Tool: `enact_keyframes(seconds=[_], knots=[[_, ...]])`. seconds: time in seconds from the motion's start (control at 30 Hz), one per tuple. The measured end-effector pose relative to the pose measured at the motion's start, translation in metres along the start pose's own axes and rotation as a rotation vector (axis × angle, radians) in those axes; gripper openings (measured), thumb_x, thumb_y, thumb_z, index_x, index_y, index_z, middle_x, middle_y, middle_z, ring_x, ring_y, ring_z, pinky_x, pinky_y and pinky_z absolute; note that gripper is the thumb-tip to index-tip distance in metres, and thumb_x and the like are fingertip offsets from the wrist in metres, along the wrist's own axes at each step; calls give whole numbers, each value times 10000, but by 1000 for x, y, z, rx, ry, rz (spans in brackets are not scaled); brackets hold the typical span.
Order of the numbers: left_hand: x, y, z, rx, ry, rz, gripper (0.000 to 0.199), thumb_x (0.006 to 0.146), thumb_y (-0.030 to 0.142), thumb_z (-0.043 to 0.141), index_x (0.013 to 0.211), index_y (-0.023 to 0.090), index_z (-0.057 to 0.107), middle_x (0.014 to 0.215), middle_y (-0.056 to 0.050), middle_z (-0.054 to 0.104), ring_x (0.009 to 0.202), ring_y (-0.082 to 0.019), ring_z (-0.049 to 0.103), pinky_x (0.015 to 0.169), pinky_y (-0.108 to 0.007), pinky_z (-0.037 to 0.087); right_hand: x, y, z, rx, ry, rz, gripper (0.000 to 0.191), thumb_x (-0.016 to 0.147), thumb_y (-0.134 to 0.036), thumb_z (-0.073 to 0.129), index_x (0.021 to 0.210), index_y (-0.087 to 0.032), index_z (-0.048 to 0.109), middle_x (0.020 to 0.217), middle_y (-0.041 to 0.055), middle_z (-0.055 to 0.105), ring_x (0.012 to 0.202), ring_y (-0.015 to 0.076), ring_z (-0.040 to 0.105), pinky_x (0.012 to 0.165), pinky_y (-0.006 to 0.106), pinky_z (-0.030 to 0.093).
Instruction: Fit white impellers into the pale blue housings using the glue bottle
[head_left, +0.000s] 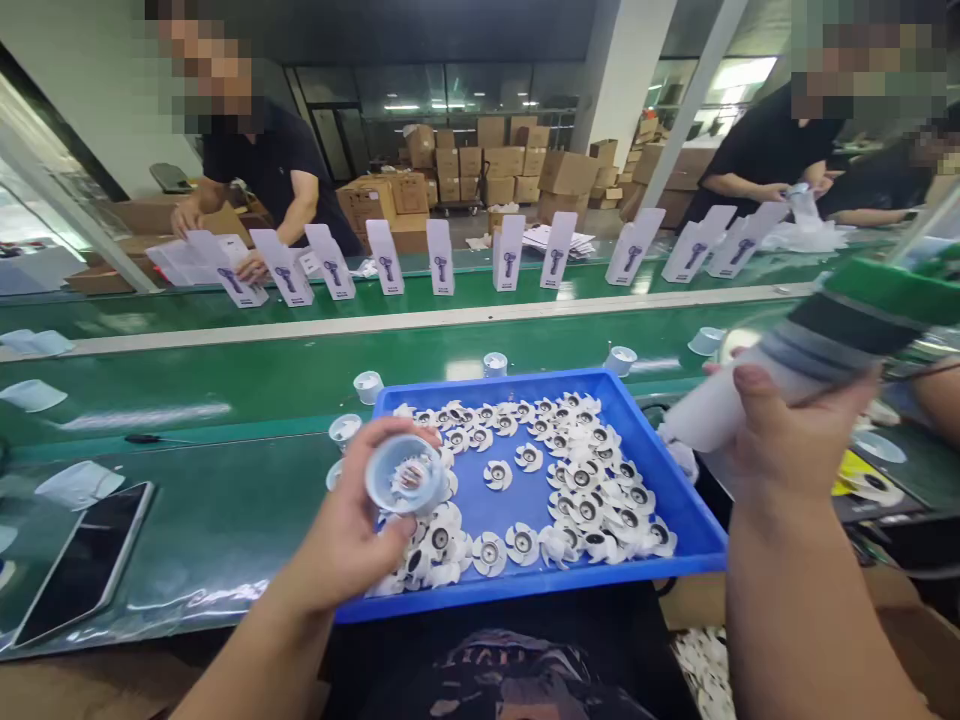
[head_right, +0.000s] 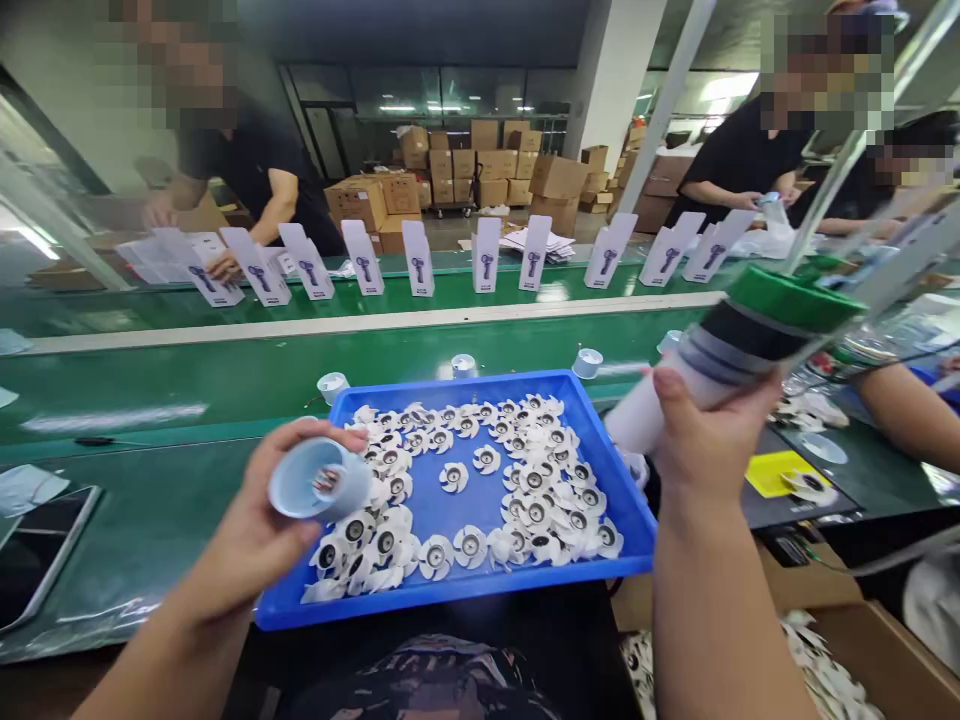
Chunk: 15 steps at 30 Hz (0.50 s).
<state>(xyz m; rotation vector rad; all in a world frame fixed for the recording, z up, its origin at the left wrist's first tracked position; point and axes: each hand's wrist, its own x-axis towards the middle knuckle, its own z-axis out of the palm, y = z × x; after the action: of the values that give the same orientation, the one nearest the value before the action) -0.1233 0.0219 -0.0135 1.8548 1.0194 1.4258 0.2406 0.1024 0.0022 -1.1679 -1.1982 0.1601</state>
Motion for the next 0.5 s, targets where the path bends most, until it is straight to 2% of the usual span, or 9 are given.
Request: enact_keyframes(seconds=[0.07,0.1,0.17,0.2,0.27,0.33,0.4,0.5], knots=[[-9,3,34,158,-225,-37,691,744,258,731,1359,315,421,1214,-97,655,1126,-298,641,951,-476,526,-10,-25,6,144,-114,102,609,771,-605,537,1227,-240,366,1186,154,581,979,290,679,845,463,578],[-9,5,49,226,-318,-46,731,741,285,760,1377,310,399,1227,-101,652,1116,-297,645,953,-479,521,-14,-40,8,206,-169,135,497,771,-578,505,1124,-236,432,1055,122,619,865,271,693,776,443,594],[-3,12,73,311,-452,-8,760,722,372,811,1371,283,425,1226,-101,664,1097,-301,650,945,-469,516,-23,-73,13,351,-293,172,370,753,-517,471,1008,-250,481,868,53,621,726,234,675,658,390,595],[2,15,82,325,-495,28,729,722,394,816,1346,264,461,1206,-97,676,1079,-297,655,927,-451,519,-26,-90,15,516,-354,190,323,753,-452,500,1017,-267,475,818,18,605,675,212,654,604,355,580],[11,23,95,326,-518,100,557,741,384,798,1217,219,559,1129,-86,704,1012,-282,668,859,-403,525,-32,-117,18,702,-435,262,244,792,-394,538,1004,-290,476,760,-23,567,599,174,614,523,296,542],[16,31,101,317,-496,137,383,749,360,776,1051,192,611,1020,-71,720,919,-264,673,772,-364,517,-37,-131,19,749,-490,302,206,849,-460,547,932,-275,508,757,-18,566,605,170,624,503,285,538],[17,36,103,307,-477,153,312,744,357,767,954,182,618,957,-63,720,876,-257,668,742,-352,503,-41,-133,18,728,-542,264,290,902,-551,521,882,-263,543,766,-10,597,670,181,663,553,292,565],[15,41,103,288,-493,160,332,742,356,767,981,173,626,977,-61,721,885,-248,662,763,-341,494,-45,-128,14,717,-539,163,295,1008,-534,421,935,-282,557,749,-46,612,672,156,669,653,292,578]])
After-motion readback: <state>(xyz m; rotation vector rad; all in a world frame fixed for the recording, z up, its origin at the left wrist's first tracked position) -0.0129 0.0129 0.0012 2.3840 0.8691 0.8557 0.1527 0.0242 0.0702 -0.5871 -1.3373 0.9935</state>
